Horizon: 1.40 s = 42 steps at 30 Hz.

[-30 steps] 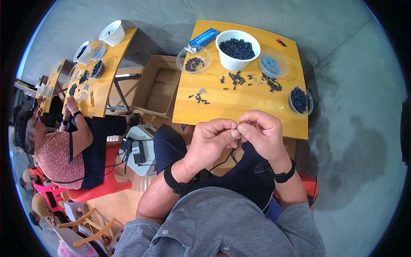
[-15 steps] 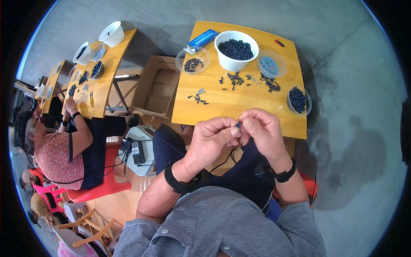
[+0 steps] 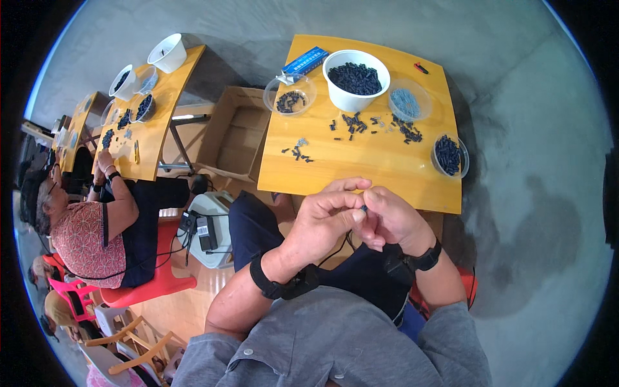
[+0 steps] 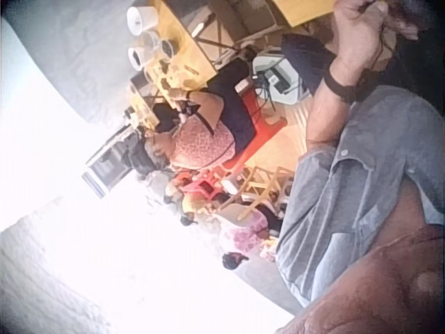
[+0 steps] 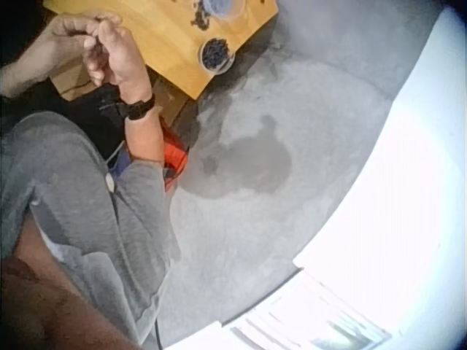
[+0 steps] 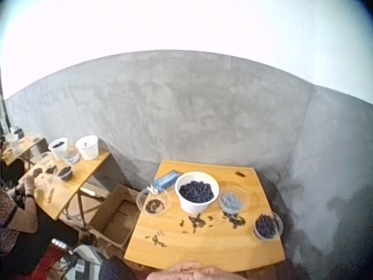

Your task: Assembling small black and yellow plastic components by hand at a workstation.

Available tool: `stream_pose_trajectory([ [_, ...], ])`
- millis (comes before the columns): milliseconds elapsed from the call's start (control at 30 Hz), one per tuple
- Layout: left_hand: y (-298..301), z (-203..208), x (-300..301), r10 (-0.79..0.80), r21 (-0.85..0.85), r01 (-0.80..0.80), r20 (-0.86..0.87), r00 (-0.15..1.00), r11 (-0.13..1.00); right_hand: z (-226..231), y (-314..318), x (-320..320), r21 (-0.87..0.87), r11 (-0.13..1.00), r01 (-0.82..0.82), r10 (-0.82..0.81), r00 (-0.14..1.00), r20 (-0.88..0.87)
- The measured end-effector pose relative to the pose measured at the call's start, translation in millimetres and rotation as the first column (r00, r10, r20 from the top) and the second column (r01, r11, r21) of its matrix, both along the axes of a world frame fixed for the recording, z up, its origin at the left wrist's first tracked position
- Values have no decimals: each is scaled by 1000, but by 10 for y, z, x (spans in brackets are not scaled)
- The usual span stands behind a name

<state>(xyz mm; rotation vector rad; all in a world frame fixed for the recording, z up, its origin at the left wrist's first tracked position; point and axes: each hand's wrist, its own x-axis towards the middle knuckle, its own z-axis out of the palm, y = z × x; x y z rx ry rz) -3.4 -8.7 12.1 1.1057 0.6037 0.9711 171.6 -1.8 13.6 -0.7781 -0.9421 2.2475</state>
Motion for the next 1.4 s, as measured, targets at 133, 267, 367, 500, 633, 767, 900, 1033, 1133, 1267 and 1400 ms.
stream_pose_trajectory([
  [133,-35,-38,-5,-33,-158,45,79,996,986,-86,-46,-11,-5,996,-87,87,994,-67],
  [267,-8,-40,-10,-44,-111,47,30,999,993,-81,-101,-57,13,998,-58,59,997,-50],
  [367,22,-50,-13,-76,-63,75,-6,997,995,-104,-121,-99,3,1000,-7,7,1000,5],
  [500,41,-79,-15,-71,-119,69,-18,997,991,-129,-166,-202,-177,977,117,-130,989,-63],
  [633,73,-68,0,-64,-274,68,21,998,959,-194,-184,-297,-336,921,194,-217,976,-30],
  [767,111,-261,-57,-71,-370,66,1,998,927,-414,-220,-380,-420,885,200,-304,932,-196],
  [900,185,-314,15,-169,-514,148,6,986,845,-493,-171,-212,-397,890,223,-291,949,-119],
  [1033,161,-390,249,-41,-331,56,54,998,942,-310,72,329,333,889,313,-451,719,528],
  [1133,217,-563,270,-22,-323,-12,-101,995,946,-527,434,1184,707,670,225,-741,165,650],
  [1267,329,-827,174,-22,-363,-127,-380,925,923,-367,703,1632,707,687,-169,-719,-294,629],
  [1400,490,-1026,146,-13,-357,-154,-424,906,921,-381,811,1624,563,795,-226,-595,-472,651],
])
